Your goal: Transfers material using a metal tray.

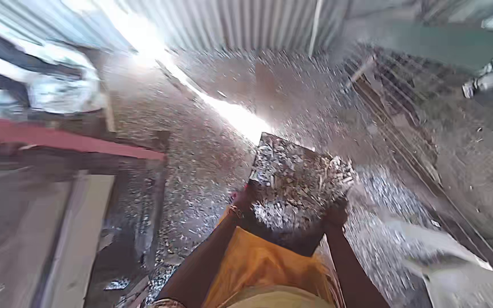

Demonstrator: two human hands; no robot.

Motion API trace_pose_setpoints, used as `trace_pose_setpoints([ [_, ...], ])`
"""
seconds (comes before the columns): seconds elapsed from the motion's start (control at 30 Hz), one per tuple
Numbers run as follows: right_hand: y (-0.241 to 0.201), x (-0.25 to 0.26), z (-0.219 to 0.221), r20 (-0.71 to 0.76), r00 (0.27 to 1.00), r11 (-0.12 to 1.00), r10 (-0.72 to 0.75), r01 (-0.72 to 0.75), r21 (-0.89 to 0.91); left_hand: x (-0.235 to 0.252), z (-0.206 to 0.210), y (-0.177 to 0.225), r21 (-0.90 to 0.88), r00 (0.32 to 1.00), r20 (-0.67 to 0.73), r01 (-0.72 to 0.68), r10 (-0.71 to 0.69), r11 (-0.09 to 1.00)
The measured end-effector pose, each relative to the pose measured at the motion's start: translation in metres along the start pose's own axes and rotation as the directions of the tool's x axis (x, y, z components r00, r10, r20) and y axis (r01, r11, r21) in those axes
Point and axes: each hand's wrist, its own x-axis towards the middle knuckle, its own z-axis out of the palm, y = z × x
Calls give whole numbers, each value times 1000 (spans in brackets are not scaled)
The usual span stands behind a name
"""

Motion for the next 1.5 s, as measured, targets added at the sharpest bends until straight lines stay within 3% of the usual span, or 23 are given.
trace_pose_setpoints([
  [0.07,-25,-39,-13,30,1000,999,2,-4,43,-58,-21,37,-156,999,-7,-43,42,987],
  [0.17,-34,-85,-27,105,993,998,-52,54,-19,-128,-68,38,0,983,-38,-178,178,984],
  [0.27,-36,-114,-38,229,945,944,-232,276,-180,-178,-99,9,119,946,-129,-284,298,951],
  [0.43,-49,-188,-59,342,875,925,-342,377,-40,-276,-117,-75,-113,854,-446,-350,267,930],
  [0.57,-59,-259,-72,440,784,868,-438,496,-20,-330,-137,-122,-263,780,-595,-416,193,871],
  [0.7,-67,-327,-63,521,661,772,-540,636,-6,-358,-172,-163,-394,693,-701,-574,169,718],
  [0.8,-77,-383,-49,585,554,683,-592,731,-1,-374,-202,-183,-471,663,-738,-642,129,605],
  [0.93,-83,-454,-1,646,444,611,-621,791,44,-390,-257,-203,-482,611,-790,-676,57,557],
  [1.1,-72,-531,82,727,383,601,-570,797,52,-410,-340,-233,-456,555,-831,-651,-29,606],
  [1.27,-57,-602,124,791,350,586,-501,810,13,-426,-402,-258,-474,532,-838,-605,-118,639],
  [1.5,-59,-659,170,862,253,508,-440,861,7,-425,-434,-272,-593,533,-804,-684,-263,425],
])
